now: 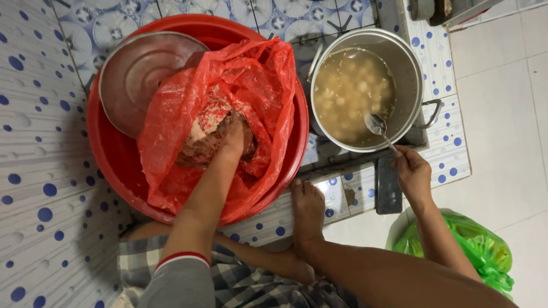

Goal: A person is manually forming meatballs from a large batch of paste in a basin and using a spoon to drop them into a pot of liquid.

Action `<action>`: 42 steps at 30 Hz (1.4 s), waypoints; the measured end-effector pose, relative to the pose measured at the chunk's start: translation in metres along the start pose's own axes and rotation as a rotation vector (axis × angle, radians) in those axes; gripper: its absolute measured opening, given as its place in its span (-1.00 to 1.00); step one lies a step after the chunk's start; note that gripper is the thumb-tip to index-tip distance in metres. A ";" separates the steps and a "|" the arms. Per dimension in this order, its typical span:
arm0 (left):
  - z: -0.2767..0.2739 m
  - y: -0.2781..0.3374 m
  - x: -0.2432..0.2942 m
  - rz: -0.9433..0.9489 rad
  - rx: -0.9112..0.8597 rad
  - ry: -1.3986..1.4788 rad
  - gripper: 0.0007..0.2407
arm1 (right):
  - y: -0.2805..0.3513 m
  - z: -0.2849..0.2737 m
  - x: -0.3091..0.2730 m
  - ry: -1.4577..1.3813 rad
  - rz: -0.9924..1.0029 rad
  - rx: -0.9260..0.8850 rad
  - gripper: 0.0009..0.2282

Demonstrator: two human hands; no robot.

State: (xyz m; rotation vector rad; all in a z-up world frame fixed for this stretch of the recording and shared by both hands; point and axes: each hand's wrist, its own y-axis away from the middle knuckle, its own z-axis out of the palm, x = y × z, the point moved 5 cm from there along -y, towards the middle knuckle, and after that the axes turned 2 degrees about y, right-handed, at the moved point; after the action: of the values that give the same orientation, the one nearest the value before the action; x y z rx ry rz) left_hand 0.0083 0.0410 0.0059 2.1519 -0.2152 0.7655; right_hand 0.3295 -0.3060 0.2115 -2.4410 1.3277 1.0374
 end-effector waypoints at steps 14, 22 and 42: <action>0.042 -0.069 -0.035 0.166 -0.104 -0.414 -0.64 | 0.004 0.013 -0.015 -0.055 -0.007 0.000 -0.82; 0.024 -0.077 -0.048 0.538 -0.028 -0.913 -0.78 | 0.009 0.009 -0.013 -0.062 -0.028 -0.035 -0.82; -0.080 -0.015 -0.002 0.236 0.011 -0.585 -0.58 | 0.010 0.005 -0.002 -0.083 -0.031 -0.041 -0.82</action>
State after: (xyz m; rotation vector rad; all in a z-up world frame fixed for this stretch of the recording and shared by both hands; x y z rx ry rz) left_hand -0.0231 0.1115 0.0331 2.3388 -0.7783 0.2394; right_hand 0.3183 -0.3084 0.2108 -2.4116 1.2511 1.1558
